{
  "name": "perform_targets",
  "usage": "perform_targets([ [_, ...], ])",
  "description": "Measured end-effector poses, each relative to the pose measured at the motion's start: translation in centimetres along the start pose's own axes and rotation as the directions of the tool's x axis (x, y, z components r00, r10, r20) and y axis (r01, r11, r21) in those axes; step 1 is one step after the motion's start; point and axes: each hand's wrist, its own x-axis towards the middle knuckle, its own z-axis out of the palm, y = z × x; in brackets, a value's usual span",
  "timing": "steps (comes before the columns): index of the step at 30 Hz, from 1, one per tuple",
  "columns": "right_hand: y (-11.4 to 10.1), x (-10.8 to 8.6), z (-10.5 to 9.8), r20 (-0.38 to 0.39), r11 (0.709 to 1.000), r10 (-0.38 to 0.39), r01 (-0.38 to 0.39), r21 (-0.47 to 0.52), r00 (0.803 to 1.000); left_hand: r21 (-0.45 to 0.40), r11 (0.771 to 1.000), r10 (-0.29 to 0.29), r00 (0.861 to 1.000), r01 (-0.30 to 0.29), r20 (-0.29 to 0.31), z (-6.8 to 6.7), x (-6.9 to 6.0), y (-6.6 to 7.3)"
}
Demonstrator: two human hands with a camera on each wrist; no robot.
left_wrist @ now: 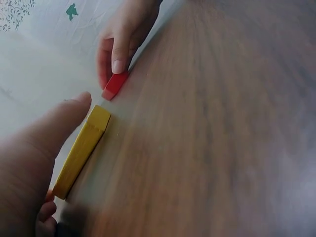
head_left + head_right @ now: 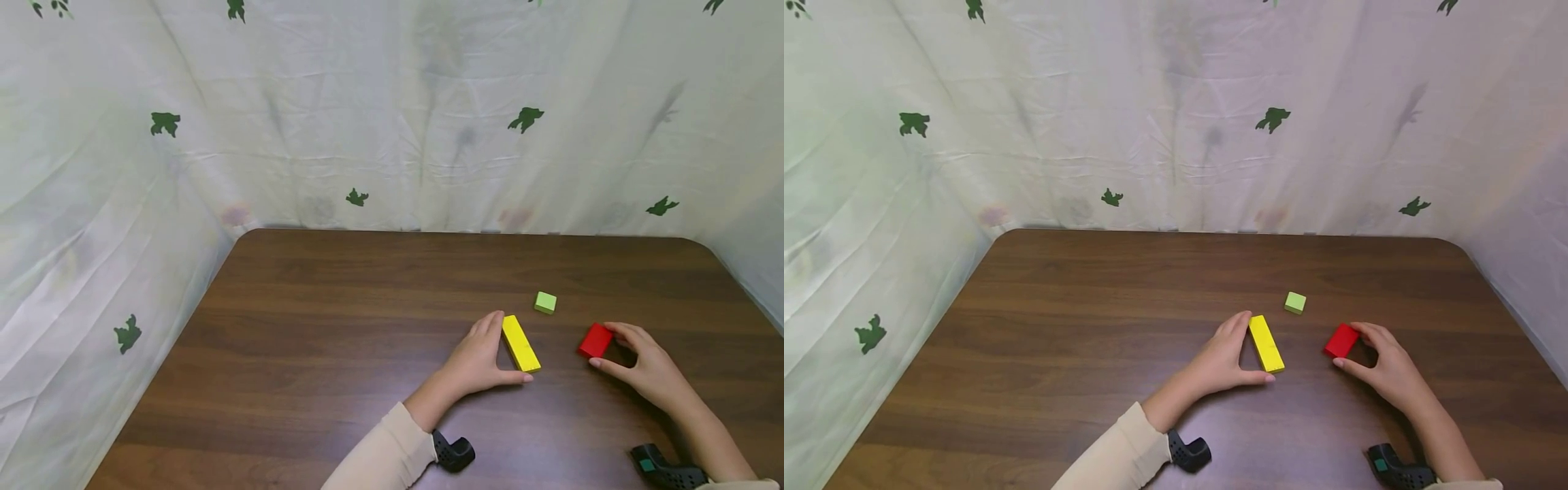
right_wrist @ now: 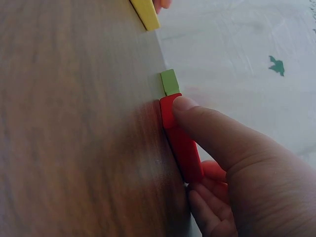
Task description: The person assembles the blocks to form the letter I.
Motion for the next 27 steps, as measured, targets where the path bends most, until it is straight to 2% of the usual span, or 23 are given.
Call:
perform_targets([
  [10, 0.08, 0.03, -0.08, 0.008, 1.000, 0.003, -0.003, -0.003, 1.000, 0.095, 0.995, -0.029, 0.999, 0.032, -0.027, 0.29, 0.38, 0.67],
  [22, 0.06, 0.00, -0.09, 0.004, 1.000, -0.008, 0.008, -0.006, 1.000, 0.046, 0.999, -0.016, 0.999, 0.018, -0.041, 0.15, 0.35, 0.86],
  [27, 0.00, -0.02, -0.15, 0.007, 1.000, -0.009, 0.009, -0.004, 1.000, 0.024, 1.000, 0.009, 0.998, -0.008, -0.067, -0.10, 0.28, 0.97],
])
